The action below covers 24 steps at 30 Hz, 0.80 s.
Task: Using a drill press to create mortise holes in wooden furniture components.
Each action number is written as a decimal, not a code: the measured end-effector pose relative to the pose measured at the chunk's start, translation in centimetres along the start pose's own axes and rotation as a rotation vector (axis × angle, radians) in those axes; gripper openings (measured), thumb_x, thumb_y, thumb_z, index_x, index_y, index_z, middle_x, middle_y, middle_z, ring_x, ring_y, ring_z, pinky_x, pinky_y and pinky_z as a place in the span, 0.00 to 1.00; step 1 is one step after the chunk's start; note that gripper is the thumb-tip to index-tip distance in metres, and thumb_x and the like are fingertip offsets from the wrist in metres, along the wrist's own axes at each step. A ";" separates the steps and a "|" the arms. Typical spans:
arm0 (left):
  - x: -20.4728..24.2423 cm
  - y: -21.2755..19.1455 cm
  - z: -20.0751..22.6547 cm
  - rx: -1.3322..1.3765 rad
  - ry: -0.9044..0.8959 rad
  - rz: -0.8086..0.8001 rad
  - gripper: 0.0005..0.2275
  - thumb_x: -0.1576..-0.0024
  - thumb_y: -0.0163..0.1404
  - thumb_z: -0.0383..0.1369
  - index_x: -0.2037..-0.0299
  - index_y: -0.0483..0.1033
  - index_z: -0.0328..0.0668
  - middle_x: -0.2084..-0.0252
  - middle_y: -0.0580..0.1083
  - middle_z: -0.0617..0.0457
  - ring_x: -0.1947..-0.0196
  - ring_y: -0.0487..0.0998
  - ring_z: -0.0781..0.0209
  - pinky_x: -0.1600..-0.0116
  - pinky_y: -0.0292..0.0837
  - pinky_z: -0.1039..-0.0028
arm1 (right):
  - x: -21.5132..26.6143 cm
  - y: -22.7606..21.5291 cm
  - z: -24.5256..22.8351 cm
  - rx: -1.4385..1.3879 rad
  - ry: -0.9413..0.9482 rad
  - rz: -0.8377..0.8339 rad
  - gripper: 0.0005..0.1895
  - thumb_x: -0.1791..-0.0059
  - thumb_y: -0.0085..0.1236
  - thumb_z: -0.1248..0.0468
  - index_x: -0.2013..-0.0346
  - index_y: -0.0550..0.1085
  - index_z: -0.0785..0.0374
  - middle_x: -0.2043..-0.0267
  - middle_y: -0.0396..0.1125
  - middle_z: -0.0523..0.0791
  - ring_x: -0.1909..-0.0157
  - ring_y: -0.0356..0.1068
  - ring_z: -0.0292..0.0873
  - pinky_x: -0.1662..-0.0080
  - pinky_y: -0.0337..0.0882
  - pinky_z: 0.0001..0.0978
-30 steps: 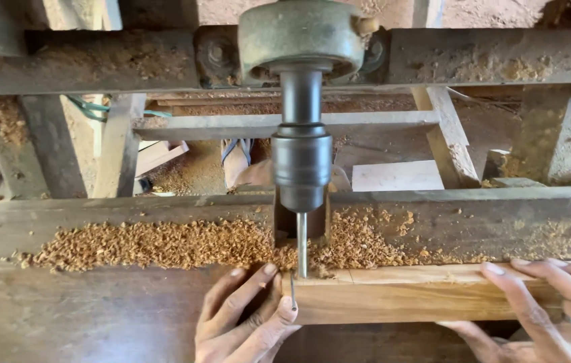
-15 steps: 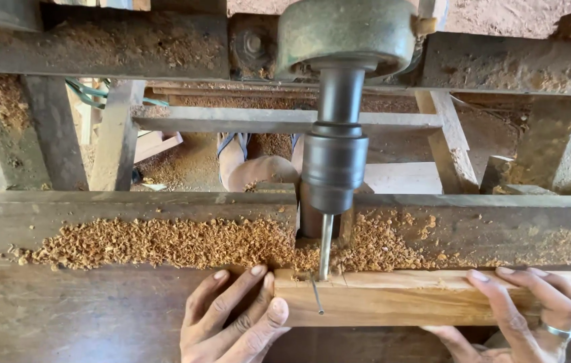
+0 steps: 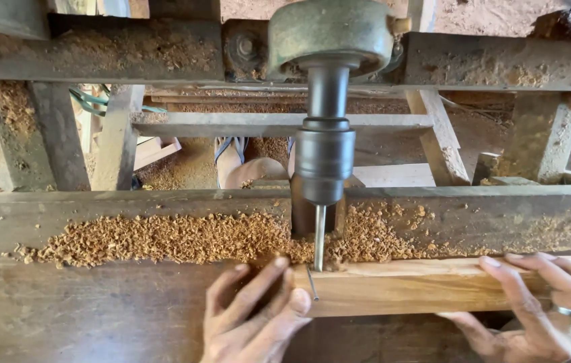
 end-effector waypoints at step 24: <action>5.8 -4.2 2.4 0.089 0.007 -0.016 0.27 0.52 0.63 0.30 0.41 0.71 0.38 0.40 0.75 0.46 0.37 0.71 0.41 0.35 0.64 0.58 | 8.1 1.7 -3.6 -0.056 -0.067 0.274 0.34 0.62 0.71 0.45 0.46 0.72 0.54 0.43 0.65 0.44 0.31 0.60 0.50 0.24 0.36 0.60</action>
Point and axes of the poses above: each hand's wrist, its own x-axis away from the middle knuckle, its own y-axis out of the palm, z = x × y, the point moved 2 cm from there along -x, towards the middle knuckle
